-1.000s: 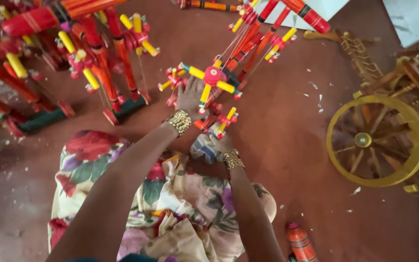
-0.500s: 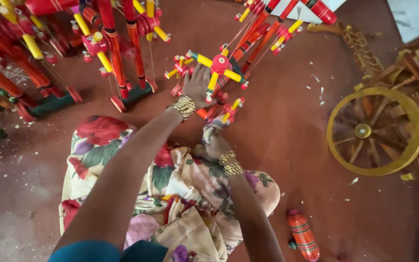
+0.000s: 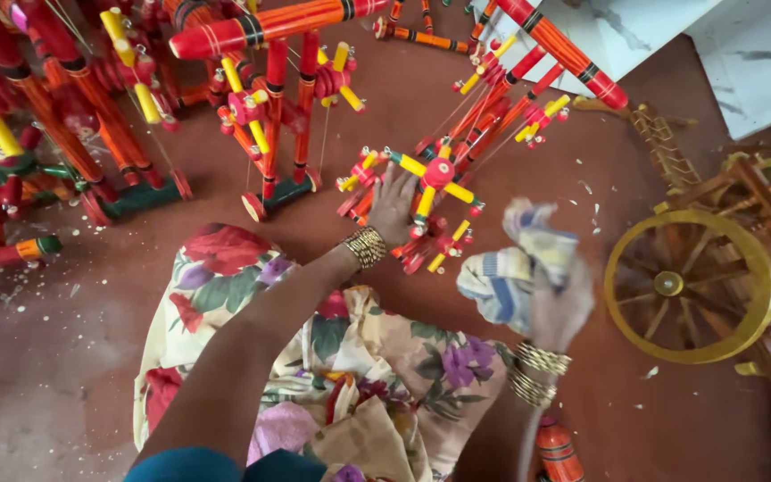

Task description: The person sits on the floor and wipes colorful painted wooden toys with a cloth, turning each toy to reach different sides and setting cleaned toys aside before picking up the next one.

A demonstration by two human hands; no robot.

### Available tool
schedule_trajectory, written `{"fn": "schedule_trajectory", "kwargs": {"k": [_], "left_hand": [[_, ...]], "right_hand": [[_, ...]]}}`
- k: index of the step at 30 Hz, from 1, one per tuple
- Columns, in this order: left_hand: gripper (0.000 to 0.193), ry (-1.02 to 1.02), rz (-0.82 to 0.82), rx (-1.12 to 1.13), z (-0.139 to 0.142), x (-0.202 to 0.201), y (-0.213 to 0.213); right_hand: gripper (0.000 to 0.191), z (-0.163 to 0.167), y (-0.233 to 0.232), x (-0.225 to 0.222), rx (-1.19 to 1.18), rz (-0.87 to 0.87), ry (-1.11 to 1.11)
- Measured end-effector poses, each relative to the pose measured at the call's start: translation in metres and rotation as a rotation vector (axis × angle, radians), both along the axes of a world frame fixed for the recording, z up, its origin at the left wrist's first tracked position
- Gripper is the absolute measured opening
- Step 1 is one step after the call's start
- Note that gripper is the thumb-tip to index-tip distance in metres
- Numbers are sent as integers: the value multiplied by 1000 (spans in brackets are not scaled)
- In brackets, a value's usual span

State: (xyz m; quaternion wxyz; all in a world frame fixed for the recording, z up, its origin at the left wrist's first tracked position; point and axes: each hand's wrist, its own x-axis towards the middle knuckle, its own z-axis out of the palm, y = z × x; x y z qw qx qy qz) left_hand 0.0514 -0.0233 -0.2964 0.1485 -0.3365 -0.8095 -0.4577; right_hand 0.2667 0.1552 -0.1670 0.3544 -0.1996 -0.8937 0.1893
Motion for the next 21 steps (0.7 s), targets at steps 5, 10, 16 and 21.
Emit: {"fn": "schedule_trajectory", "kwargs": {"k": [5, 10, 16, 21], "left_hand": [[58, -225, -156, 273, -24, 23, -31], [44, -984, -458, 715, -72, 48, -95], [46, -1456, -491, 1073, -83, 32, -156], [48, -1341, -379, 1254, -72, -11, -170]], "right_hand": [[32, 65, -79, -2, -804, 429, 114], [44, 34, -160, -65, -668, 689, -83], [55, 5, -165, -101, -718, 972, -131], [37, -19, -149, -137, -148, 231, -61]]}}
